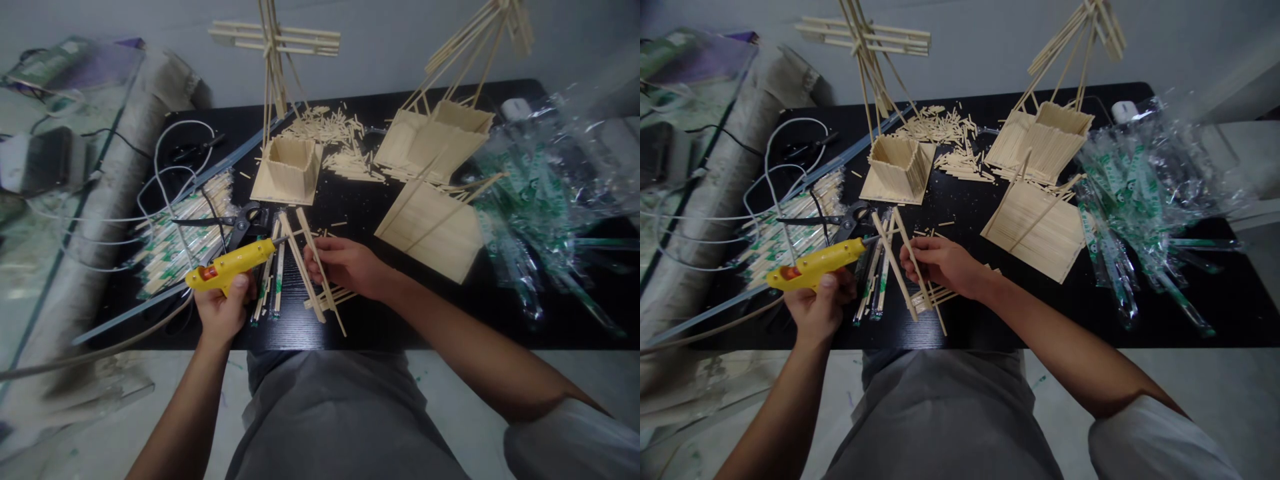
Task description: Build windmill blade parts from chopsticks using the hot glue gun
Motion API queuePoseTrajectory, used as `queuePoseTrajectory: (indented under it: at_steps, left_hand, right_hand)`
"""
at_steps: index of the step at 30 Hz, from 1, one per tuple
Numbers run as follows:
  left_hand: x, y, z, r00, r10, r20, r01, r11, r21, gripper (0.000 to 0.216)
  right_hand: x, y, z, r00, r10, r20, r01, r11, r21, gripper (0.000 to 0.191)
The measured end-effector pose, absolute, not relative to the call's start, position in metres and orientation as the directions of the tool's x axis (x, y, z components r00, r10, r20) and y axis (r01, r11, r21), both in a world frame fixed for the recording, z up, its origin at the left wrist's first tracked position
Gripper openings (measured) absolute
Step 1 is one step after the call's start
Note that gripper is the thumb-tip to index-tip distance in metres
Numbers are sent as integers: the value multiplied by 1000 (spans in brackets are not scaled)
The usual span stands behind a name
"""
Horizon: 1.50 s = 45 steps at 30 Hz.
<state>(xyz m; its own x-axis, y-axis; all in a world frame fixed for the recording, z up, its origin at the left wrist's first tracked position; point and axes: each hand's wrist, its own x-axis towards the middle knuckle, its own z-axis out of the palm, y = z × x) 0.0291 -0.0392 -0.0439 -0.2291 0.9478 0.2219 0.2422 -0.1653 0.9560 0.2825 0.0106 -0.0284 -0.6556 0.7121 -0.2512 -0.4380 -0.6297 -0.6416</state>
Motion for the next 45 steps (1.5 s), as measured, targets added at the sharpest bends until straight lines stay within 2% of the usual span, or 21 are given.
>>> queuePoseTrajectory:
  at_steps: [15,33,39,45]
  left_hand:
    - [30,-41,-47,-256,933,252,210,-201,957,49]
    - [31,-40,-46,-265,935,235,227,-176,958,51]
    - [26,-42,-50,-235,950,208,235,-152,960,52]
    - [16,-46,-53,-123,978,167,240,-134,962,48]
  right_hand:
    - [282,10,-29,-663,710,-236,-438,-624,-647,15]
    - [282,10,-26,-675,696,-246,-459,-656,-599,15]
    - [283,12,-24,-662,701,-264,-489,-671,-557,18]
    - [286,18,-18,-579,738,-347,-564,-670,-482,32]
